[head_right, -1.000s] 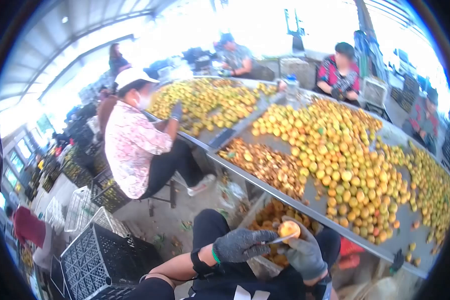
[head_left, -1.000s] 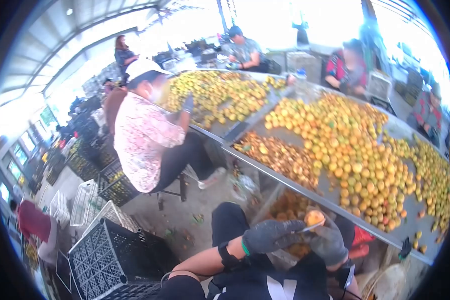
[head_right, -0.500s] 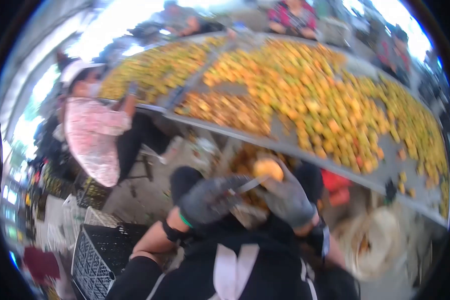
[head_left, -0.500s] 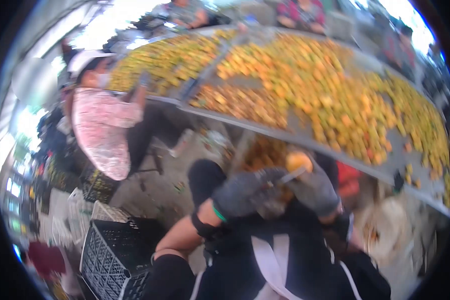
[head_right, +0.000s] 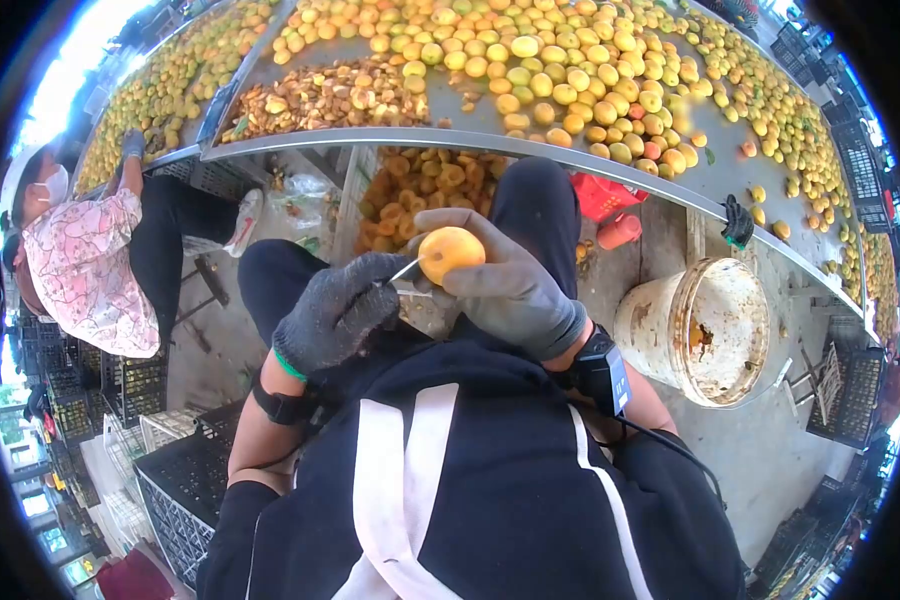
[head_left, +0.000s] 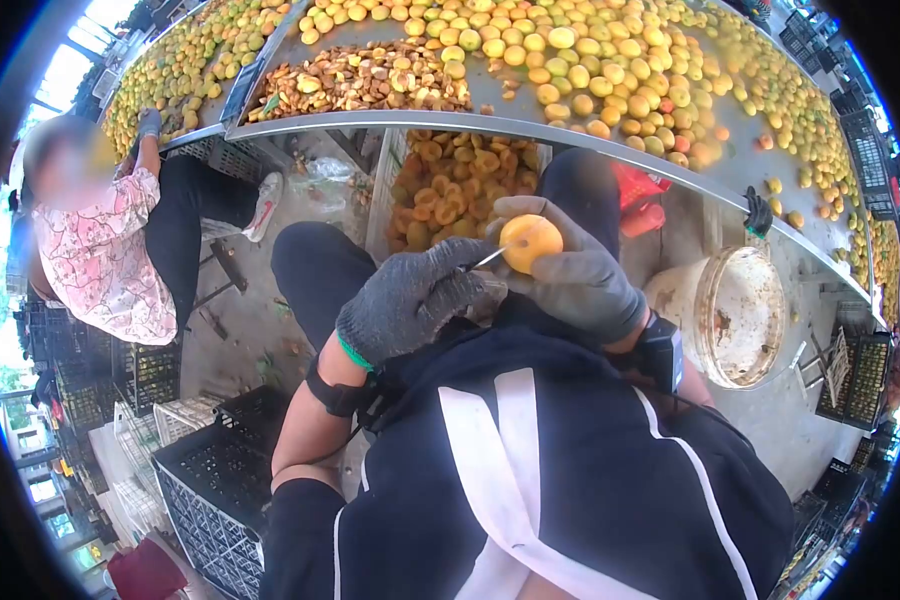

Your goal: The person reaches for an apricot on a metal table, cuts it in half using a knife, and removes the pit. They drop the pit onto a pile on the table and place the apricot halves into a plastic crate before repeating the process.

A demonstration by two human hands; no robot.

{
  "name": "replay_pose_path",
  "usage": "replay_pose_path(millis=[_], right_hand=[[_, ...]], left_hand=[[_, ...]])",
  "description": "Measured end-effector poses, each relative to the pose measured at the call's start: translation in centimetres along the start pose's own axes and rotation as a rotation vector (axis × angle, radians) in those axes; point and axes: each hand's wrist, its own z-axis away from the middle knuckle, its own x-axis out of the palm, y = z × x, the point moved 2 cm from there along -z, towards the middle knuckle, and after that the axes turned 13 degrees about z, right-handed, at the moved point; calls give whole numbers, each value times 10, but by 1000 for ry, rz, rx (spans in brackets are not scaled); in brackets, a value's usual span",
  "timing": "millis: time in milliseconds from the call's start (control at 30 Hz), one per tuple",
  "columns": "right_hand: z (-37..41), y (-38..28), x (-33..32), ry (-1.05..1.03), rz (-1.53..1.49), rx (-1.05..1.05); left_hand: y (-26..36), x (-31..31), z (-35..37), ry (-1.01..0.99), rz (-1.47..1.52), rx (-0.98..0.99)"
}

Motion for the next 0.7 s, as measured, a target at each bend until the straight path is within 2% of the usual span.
replay_pose_path(millis=[67, 100, 167, 200, 267, 300, 367, 400, 433, 533, 567, 633, 700], right_hand=[[-1, 0, 3, 12, 15, 32], [-1, 0, 4, 25, 34, 56], [-3, 4, 3, 20, 29, 66], [-4, 5, 2, 15, 26, 68], [-6, 7, -1, 35, 48, 60], [-6, 8, -3, 58, 70, 48], [-7, 14, -8, 29, 76, 85], [-7, 16, -8, -4, 83, 122], [-6, 17, -5, -4, 80, 128], [-5, 14, -1, 94, -16, 161], [-5, 14, -6, 49, -27, 146], [-2, 13, -8, 11, -44, 131], [-3, 4, 5, -16, 18, 153]], left_hand=[[-7, 1, 2, -2, 232, -244], [-15, 2, 2, 0, 236, -250], [-30, 4, 3, 62, -17, 80], [-33, 5, 5, 65, -15, 78], [-33, 3, 7, 225, 226, -10], [-28, 2, 6, 224, 229, -14], [-11, -6, 2, 341, 841, -29], [-4, -7, -1, 334, 871, 0], [-3, -7, -2, 338, 874, -4], [-10, -4, 1, 160, 816, -183], [-15, -3, 3, 158, 816, -184], [-24, 1, 6, 51, 476, -156], [-27, 0, 7, 20, 552, -201]])
